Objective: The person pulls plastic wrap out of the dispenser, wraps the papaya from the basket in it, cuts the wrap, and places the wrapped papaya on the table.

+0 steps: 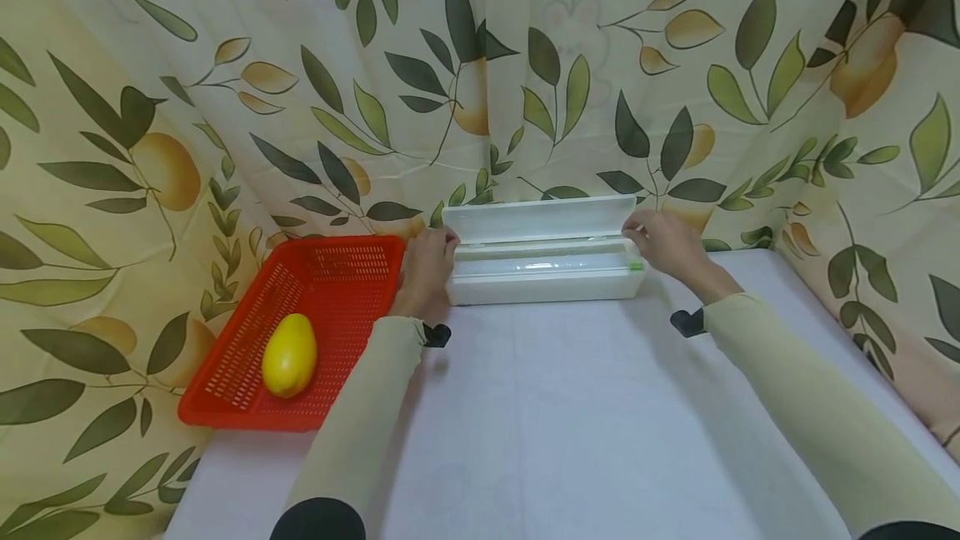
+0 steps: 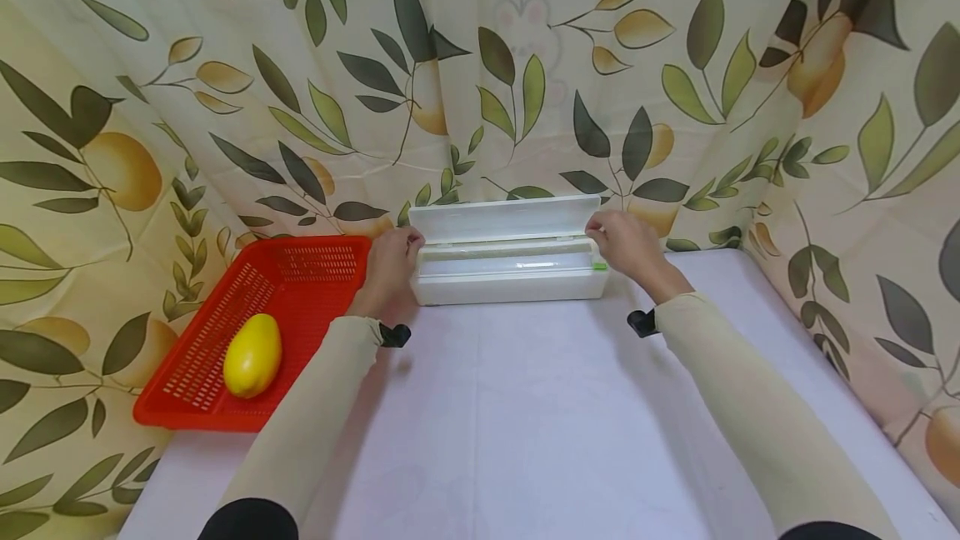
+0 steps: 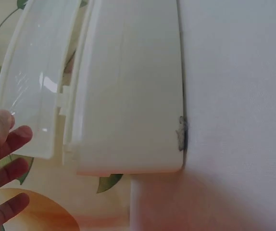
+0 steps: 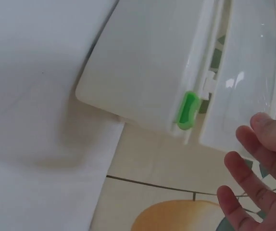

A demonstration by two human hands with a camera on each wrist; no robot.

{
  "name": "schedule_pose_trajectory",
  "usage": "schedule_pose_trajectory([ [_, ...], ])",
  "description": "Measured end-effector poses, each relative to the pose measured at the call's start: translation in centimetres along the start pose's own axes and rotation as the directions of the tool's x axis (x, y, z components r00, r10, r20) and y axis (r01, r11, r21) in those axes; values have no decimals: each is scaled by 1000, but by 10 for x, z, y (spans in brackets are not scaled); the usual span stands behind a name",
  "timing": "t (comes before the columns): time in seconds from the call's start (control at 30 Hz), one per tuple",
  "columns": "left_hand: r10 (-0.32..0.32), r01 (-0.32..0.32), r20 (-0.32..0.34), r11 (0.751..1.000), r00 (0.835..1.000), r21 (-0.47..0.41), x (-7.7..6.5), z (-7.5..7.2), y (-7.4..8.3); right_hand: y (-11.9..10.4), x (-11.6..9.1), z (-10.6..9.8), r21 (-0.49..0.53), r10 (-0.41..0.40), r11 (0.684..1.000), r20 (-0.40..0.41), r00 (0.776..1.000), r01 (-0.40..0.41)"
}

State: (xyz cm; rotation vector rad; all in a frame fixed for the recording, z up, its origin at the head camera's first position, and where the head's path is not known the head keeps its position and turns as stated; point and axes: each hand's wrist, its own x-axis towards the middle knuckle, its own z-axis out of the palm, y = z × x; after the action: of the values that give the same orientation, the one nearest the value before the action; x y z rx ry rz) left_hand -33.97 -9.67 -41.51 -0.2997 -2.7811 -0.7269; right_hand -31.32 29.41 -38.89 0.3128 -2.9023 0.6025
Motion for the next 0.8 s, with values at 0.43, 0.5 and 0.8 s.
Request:
schedule_pose_trajectory([
  [0.43,68,-70,-135,997,989,-14,4,-15,5,-6,-5,-21,-6,-38,999,-98,994,38],
  [0.5,87,-90,-147,996,985,-14,5,-18,6,-7,-6,-24,-8,-48,999,-116,992,47],
  [0.8,150,-160,-194,986,969,-38,5,-37,13,-16,-9,-41,-10,-92,996,-172,981,91],
])
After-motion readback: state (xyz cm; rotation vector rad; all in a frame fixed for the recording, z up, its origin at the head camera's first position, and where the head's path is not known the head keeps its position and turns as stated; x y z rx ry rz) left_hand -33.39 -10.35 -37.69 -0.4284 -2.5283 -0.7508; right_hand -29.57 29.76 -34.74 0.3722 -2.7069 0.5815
